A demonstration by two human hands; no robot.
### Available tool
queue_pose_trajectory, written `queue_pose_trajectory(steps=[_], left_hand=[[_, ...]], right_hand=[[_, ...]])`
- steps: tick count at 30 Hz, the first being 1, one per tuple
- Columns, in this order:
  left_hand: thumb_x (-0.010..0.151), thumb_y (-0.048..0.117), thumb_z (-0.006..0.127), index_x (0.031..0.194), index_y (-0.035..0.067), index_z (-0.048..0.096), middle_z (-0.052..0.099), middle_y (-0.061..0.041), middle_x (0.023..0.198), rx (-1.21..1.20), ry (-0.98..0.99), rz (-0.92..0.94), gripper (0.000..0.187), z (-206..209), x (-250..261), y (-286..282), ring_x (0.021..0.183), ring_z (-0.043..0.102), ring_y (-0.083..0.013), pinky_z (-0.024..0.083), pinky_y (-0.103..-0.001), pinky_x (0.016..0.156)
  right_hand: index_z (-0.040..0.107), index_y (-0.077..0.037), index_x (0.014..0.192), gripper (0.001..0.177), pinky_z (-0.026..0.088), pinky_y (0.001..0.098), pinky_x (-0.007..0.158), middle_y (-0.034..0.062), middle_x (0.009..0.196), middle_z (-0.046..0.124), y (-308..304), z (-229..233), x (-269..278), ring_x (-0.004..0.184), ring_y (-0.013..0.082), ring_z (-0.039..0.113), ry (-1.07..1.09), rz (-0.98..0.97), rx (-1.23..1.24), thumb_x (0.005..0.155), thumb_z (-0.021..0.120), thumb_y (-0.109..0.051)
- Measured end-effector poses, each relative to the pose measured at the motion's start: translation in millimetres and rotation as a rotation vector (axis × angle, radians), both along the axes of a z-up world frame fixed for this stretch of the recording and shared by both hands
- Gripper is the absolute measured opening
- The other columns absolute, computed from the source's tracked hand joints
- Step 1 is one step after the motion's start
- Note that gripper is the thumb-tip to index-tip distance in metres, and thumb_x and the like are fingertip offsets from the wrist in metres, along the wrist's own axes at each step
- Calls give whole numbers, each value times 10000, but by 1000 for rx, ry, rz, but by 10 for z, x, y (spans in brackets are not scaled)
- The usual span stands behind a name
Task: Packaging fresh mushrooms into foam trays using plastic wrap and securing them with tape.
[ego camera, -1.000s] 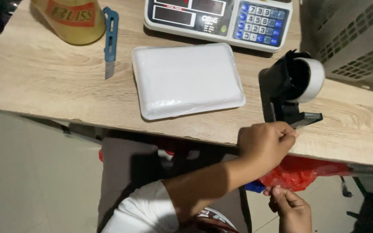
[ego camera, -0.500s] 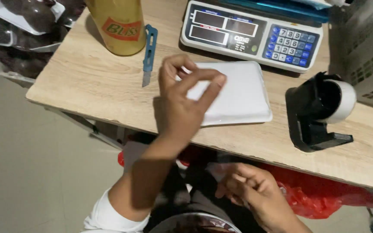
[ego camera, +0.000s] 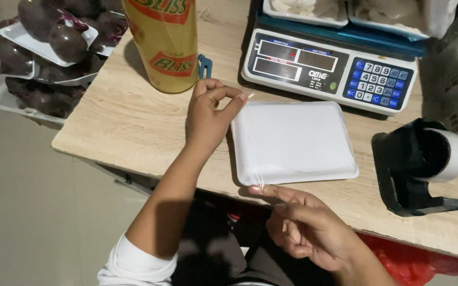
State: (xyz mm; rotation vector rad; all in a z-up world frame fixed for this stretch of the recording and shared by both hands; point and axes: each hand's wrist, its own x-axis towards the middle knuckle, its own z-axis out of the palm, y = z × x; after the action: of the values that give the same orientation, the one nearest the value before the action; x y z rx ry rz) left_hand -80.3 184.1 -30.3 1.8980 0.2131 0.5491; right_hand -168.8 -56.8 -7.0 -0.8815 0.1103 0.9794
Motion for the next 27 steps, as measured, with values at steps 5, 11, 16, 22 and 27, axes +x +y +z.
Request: queue_pose_trajectory(steps=[5,11,16,22,27], left_hand=[[862,400,756,898,242,814,509,43,1082,-7,48,-6,172,-93,15,52,1107,590,-75,527,-240,766],[880,397,736,903,238,811,517,39,1082,28,65,-19,177,-97,21,67,1023,613,-77,529,-237,746],[888,447,701,915,256,803,537,70,1007,147,165,7,218,-32,-23,65,688,570,-81,445,-288,636],[920,486,568,916,302,682,739,131,1050,241,284,14,217,164,-123,-55,934,742,-96,470,-361,659],[887,524,608,932,312,713,780,135,919,188,353,49,240,162,-105,-73,929,753,-93,494,-334,701]], right_hand=[[535,156,1415,550,136,225,262,83,381,493,33,-21,17,310,161,342,25,12,89,873,486,80],[522,165,1417,529,134,214,254,80,399,506,39,-67,55,307,150,330,42,6,126,900,484,62],[531,116,1434,526,166,187,266,122,420,483,16,-117,72,424,169,380,93,38,88,916,491,35],[485,146,1450,533,180,210,261,65,425,426,22,-213,71,339,162,349,33,50,201,944,507,-18],[459,160,1456,560,198,202,262,70,396,413,21,-238,79,336,158,372,65,58,224,931,518,-25]])
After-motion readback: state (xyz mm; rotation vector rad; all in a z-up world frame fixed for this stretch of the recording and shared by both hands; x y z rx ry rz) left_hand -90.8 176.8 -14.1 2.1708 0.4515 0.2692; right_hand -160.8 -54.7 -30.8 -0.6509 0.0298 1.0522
